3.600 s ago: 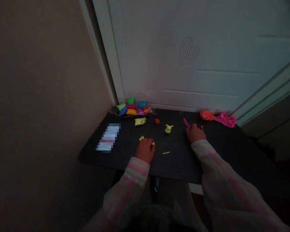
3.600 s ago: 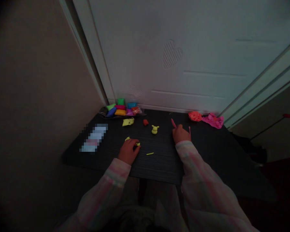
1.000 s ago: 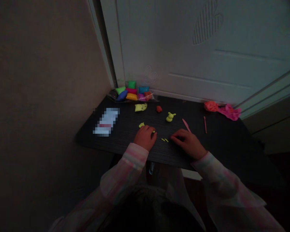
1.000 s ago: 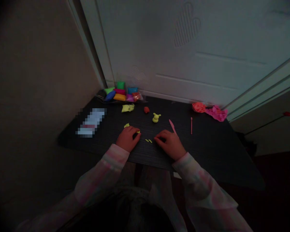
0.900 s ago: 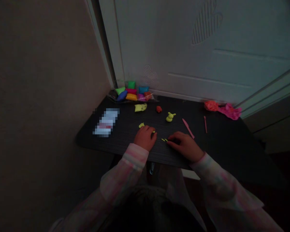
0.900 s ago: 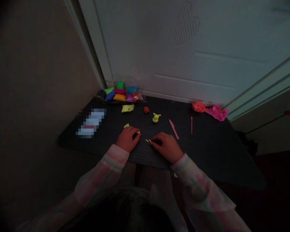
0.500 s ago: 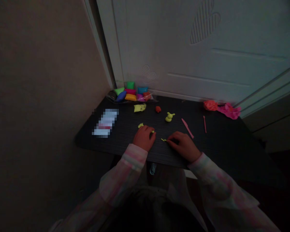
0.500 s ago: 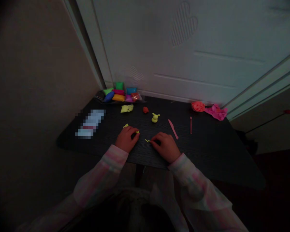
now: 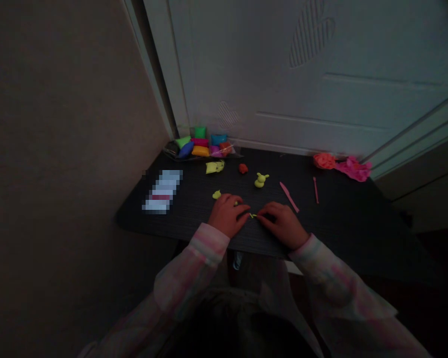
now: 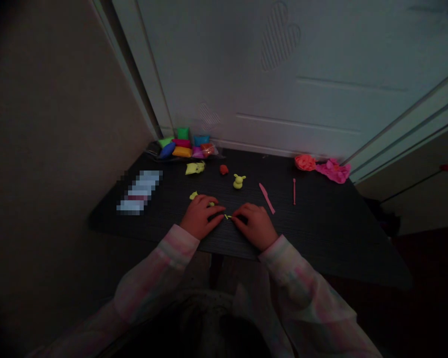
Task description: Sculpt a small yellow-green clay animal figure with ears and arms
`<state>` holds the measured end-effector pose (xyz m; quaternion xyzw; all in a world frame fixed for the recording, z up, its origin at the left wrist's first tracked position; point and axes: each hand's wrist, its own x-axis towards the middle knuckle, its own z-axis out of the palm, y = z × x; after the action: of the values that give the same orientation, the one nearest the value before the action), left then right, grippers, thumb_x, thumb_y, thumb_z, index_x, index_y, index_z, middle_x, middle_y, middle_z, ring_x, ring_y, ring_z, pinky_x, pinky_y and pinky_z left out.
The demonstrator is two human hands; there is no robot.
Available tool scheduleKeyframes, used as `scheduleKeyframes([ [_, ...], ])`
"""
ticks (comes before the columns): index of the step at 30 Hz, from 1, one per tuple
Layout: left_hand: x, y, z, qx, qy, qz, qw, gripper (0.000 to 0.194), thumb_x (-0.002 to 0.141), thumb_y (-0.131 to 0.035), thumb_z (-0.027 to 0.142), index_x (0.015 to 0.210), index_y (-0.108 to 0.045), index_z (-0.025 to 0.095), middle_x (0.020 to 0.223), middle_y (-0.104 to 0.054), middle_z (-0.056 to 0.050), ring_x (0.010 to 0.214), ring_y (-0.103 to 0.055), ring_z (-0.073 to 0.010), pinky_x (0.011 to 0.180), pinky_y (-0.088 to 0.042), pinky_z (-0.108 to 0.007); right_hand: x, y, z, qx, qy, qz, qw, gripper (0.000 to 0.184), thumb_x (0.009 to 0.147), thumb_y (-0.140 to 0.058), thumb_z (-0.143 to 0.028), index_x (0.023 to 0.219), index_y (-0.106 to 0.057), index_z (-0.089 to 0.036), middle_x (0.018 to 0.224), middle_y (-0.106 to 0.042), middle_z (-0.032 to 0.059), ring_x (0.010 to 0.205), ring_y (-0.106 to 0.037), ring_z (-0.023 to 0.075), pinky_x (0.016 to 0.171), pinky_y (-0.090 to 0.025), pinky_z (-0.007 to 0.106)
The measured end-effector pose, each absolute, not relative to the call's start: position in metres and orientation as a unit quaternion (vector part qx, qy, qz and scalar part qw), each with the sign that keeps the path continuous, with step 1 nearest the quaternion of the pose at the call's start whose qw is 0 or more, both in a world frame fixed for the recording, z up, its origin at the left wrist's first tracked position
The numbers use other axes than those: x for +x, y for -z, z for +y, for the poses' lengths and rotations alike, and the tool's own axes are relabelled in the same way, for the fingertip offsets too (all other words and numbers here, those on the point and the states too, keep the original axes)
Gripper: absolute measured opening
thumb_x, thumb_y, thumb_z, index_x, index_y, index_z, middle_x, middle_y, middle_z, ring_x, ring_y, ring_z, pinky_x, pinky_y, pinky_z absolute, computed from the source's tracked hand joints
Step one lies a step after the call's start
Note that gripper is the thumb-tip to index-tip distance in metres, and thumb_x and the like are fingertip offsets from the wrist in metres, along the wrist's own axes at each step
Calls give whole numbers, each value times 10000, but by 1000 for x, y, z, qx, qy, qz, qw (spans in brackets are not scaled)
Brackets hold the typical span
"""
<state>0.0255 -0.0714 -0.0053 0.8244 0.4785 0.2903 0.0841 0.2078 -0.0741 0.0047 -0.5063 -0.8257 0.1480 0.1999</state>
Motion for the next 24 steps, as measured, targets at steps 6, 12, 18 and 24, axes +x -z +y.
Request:
scheduleKeyframes([
  [6, 30, 7, -73, 833, -261, 480, 80, 166, 727, -528, 311, 818, -651, 248, 1040, -564, -22, 993, -386, -226, 847, -342, -403, 207, -4, -75, -505, -145, -825, 209, 127, 769, -510, -275, 764, -601, -187, 795, -614, 39, 790, -553, 179, 714, -391, 324],
  [12, 30, 7, -72, 828, -265, 484, 103, 146, 721, -535, 290, 795, -642, 225, 1001, -576, -29, 985, -395, -210, 854, -344, -379, 207, -5, -74, -503, -150, -820, 228, 136, 775, -497, -281, 759, -594, -187, 780, -613, 40, 770, -557, 175, 687, -400, 316],
  [18, 30, 2, -72, 806, -285, 501, 133, 245, 692, -563, 334, 892, -627, 207, 990, -588, -36, 975, -413, -209, 873, -341, -383, 203, -6, -73, -511, -168, -807, 245, 105, 766, -514, -259, 754, -589, -185, 764, -605, 25, 726, -552, 156, 667, -398, 305],
  [24, 32, 3, -69, 789, -316, 503, 156, 217, 709, -555, 321, 878, -646, 221, 946, -615, -23, 950, -430, -195, 880, -338, -377, 199, -6, -71, -509, -202, -789, 280, 102, 757, -526, -251, 752, -587, -170, 747, -595, 35, 698, -547, 150, 637, -419, 289],
])
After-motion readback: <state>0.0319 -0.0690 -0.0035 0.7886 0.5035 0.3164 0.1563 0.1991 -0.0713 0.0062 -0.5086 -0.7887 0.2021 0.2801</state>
